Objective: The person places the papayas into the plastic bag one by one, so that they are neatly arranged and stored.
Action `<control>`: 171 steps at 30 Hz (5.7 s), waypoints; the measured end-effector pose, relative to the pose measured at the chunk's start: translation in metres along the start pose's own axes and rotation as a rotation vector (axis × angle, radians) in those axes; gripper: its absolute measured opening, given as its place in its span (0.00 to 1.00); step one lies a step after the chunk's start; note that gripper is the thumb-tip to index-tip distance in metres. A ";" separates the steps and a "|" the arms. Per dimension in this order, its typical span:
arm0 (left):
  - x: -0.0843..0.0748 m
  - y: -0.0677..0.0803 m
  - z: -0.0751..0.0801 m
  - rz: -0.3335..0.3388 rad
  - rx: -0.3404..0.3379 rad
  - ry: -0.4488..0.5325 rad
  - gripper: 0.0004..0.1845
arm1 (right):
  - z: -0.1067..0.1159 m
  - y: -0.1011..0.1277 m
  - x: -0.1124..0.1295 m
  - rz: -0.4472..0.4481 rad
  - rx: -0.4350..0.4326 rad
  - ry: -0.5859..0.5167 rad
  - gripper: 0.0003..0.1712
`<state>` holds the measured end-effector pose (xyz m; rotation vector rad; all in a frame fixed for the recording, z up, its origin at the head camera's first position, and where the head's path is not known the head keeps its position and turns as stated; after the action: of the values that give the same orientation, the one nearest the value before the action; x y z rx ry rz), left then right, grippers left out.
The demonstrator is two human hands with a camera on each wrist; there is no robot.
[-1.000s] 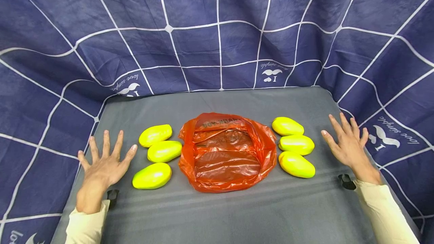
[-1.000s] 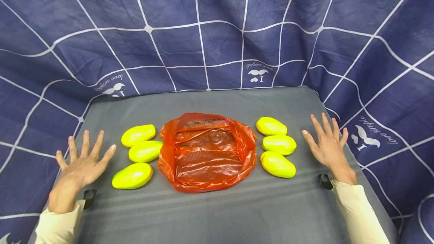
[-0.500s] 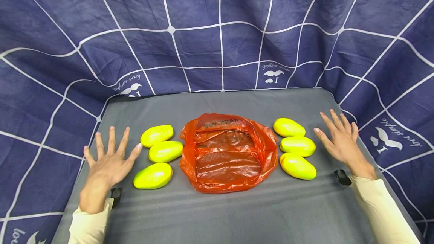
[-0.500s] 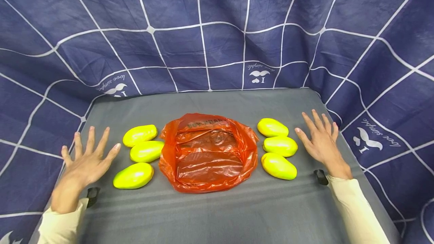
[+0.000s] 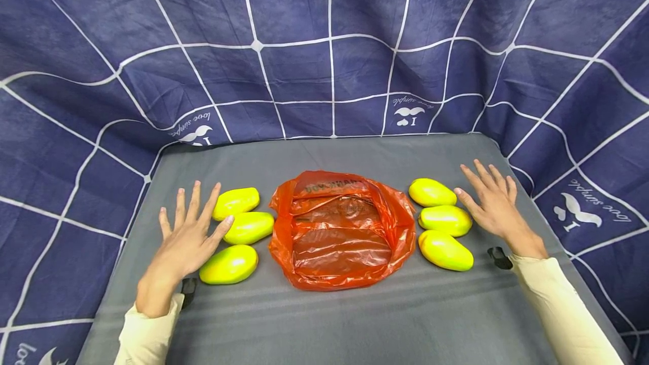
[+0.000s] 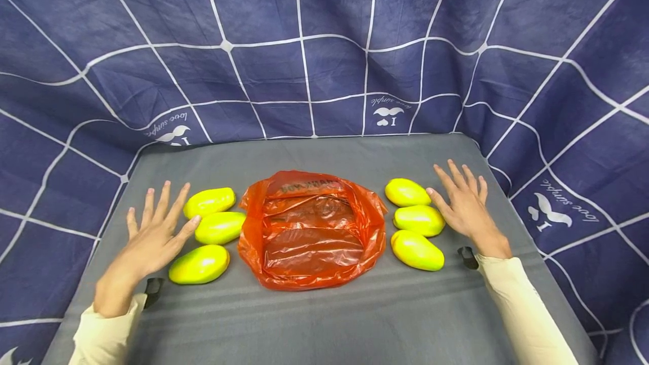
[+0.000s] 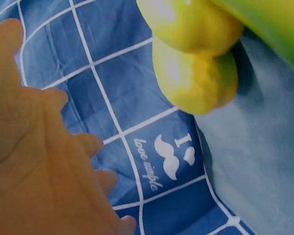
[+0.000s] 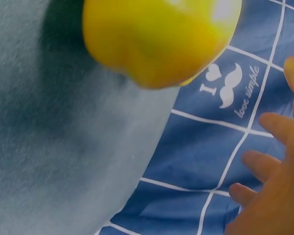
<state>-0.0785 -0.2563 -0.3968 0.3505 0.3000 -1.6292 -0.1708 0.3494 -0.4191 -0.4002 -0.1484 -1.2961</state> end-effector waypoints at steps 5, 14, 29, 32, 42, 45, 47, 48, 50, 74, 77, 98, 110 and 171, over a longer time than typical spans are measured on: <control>-0.011 -0.003 -0.004 -0.046 0.028 0.091 0.41 | -0.004 -0.006 0.005 0.018 0.021 0.005 0.36; -0.029 -0.009 -0.012 -0.151 0.079 0.264 0.42 | -0.011 -0.019 0.015 0.030 0.103 -0.007 0.36; -0.056 -0.025 -0.022 -0.288 0.213 0.469 0.40 | -0.024 -0.036 0.025 0.236 0.192 -0.053 0.30; -0.058 -0.027 -0.026 -0.321 0.230 0.518 0.38 | -0.024 -0.039 0.026 0.274 0.231 -0.076 0.27; -0.056 -0.033 -0.039 -0.386 0.287 0.617 0.39 | -0.028 -0.044 0.021 0.366 0.294 -0.136 0.29; -0.055 -0.033 -0.041 -0.387 0.314 0.665 0.40 | -0.031 -0.044 0.021 0.375 0.316 -0.144 0.30; -0.054 -0.033 -0.041 -0.383 0.329 0.682 0.40 | -0.032 -0.044 0.020 0.367 0.328 -0.146 0.31; -0.054 -0.033 -0.041 -0.381 0.336 0.689 0.40 | -0.032 -0.044 0.019 0.358 0.333 -0.148 0.31; -0.054 -0.033 -0.041 -0.380 0.345 0.694 0.40 | -0.033 -0.043 0.019 0.344 0.339 -0.152 0.31; -0.053 -0.029 -0.034 -0.319 0.388 0.643 0.43 | -0.020 -0.046 0.037 0.387 0.184 -0.140 0.31; -0.053 -0.029 -0.034 -0.317 0.387 0.639 0.43 | -0.016 -0.047 0.043 0.399 0.169 -0.129 0.32; -0.053 -0.030 -0.034 -0.311 0.393 0.692 0.44 | 0.012 -0.053 0.102 0.466 0.109 -0.096 0.36; -0.052 -0.031 -0.034 -0.303 0.406 0.694 0.44 | 0.006 -0.052 0.151 0.553 0.160 -0.118 0.34; -0.051 -0.032 -0.038 -0.345 0.388 0.714 0.44 | -0.112 -0.005 0.249 0.780 0.571 -0.226 0.33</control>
<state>-0.1048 -0.1921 -0.4117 1.2411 0.6047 -1.8527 -0.1206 0.0819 -0.4401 -0.0830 -0.4868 -0.4011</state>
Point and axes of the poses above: each hand's wrist, its own y-axis away from the middle knuckle, its own z-axis out of the back of the hand, x = y × z, the point moved 1 cm from there along -y, towards the middle knuckle, and after that the axes turned 2 degrees about -x, right-handed, at the moved point
